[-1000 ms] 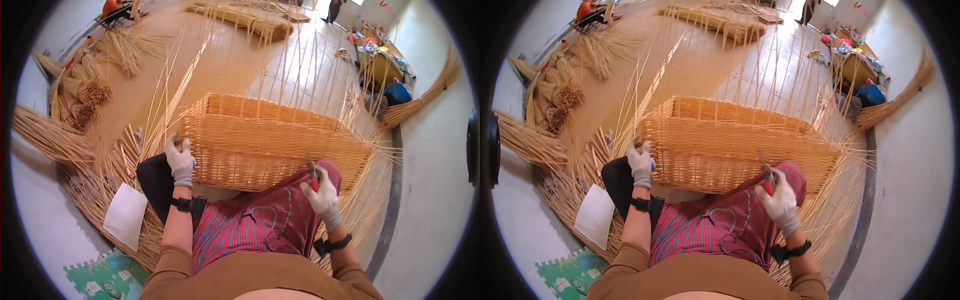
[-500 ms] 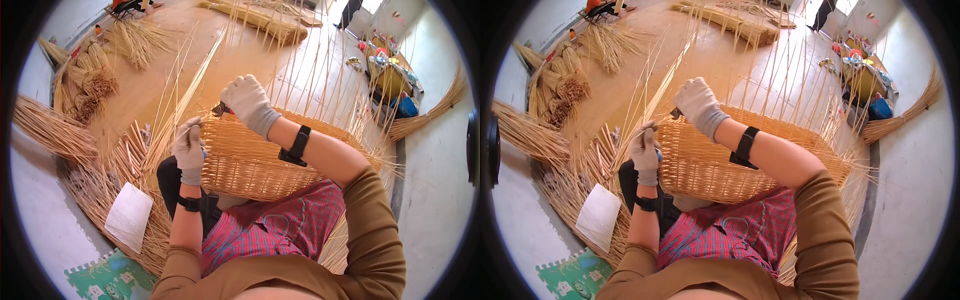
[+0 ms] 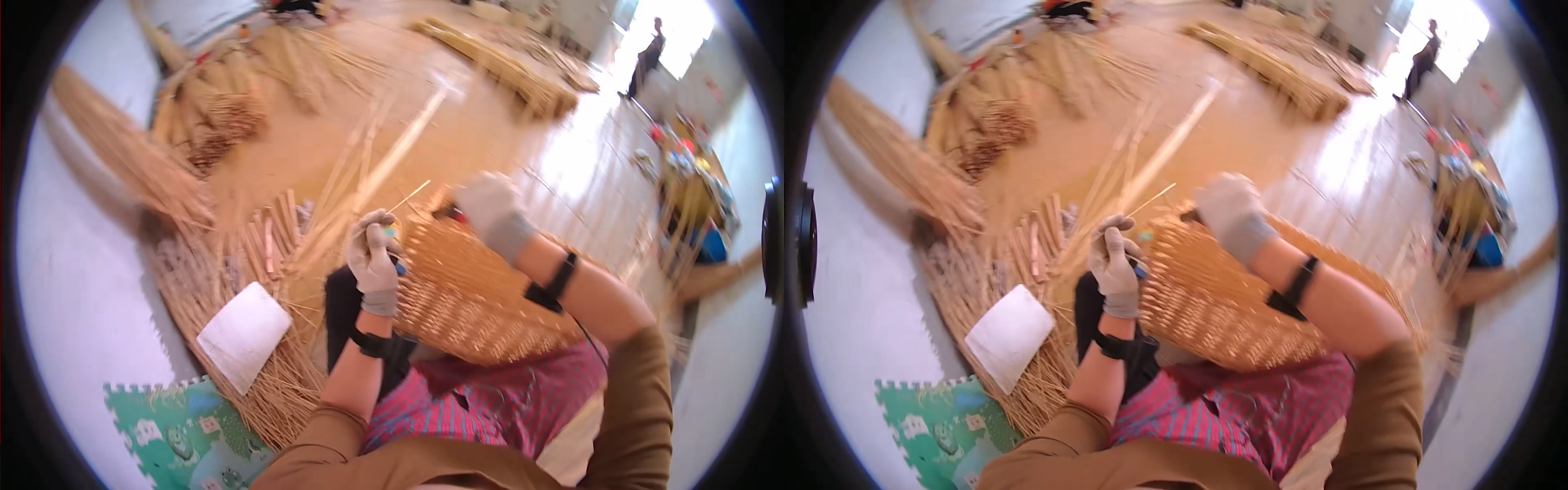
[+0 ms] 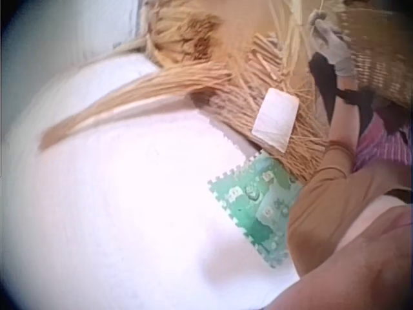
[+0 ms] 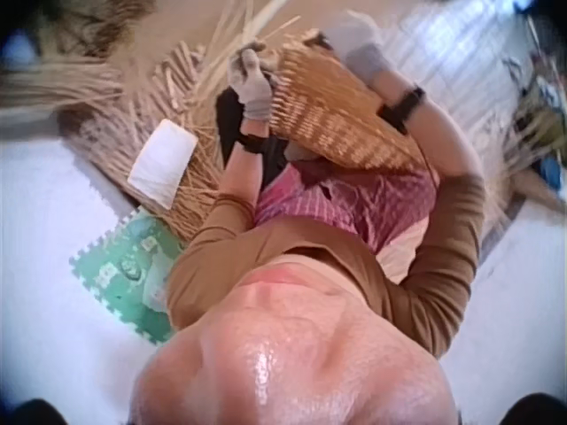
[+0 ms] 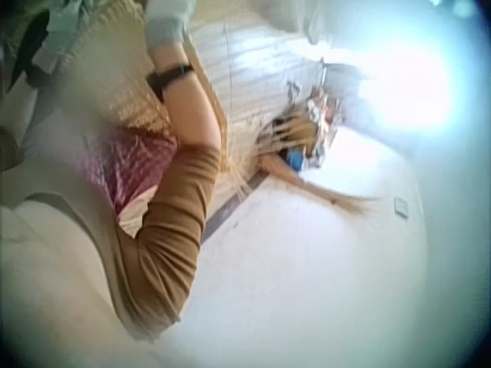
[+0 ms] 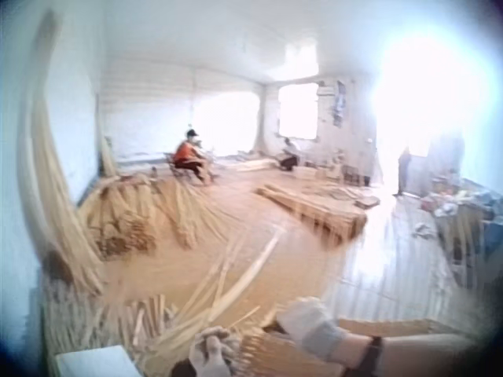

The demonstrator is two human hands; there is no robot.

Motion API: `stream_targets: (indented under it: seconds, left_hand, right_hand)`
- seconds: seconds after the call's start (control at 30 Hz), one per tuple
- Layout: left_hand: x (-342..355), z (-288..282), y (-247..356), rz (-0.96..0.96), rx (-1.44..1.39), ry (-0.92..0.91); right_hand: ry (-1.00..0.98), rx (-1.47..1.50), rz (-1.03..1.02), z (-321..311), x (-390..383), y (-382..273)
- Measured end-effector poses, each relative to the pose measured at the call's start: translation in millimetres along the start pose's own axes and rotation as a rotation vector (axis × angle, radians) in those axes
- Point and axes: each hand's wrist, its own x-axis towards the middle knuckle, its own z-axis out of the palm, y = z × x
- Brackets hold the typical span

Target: Weaving a large straw or wicker basket, measuring the work with a tape measure, and trimming excess material with shears.

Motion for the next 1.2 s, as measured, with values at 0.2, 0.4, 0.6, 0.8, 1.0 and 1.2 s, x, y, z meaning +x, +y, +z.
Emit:
stream_targets:
  seconds: [0.2,0.4,0.6,0.8,1.0,1.2]
  left_hand:
    - [11.8,-28.9,-56.2,-0.124,0.381,-0.107]
    - [28.8,-6.7,-40.0,-0.041,0.836,-0.514]
    - [36.8,-4.9,-51.0,-0.243,0.569,-0.596]
    - [73.1,-21.3,-45.6,-0.282,0.633,-0.755]
    - [55.0,-9.0,-44.7,-0.128,0.760,-0.774]
    - [48.1,-12.1,-39.8,-0.057,0.755,-0.816]
  right_hand:
    - [0.095,0.616,0.378,2.7,-105.3,14.2]
    - [-0.005,0.908,0.601,76.3,-233.7,-21.5]
    - [0.161,1.203,0.902,127.5,-283.9,-26.4]
    - [0.205,1.395,0.937,134.9,-274.3,-15.4]
    - [0.300,1.702,0.889,166.2,-281.1,-50.5]
    - [0.160,1.585,0.877,129.2,-277.6,-70.3]
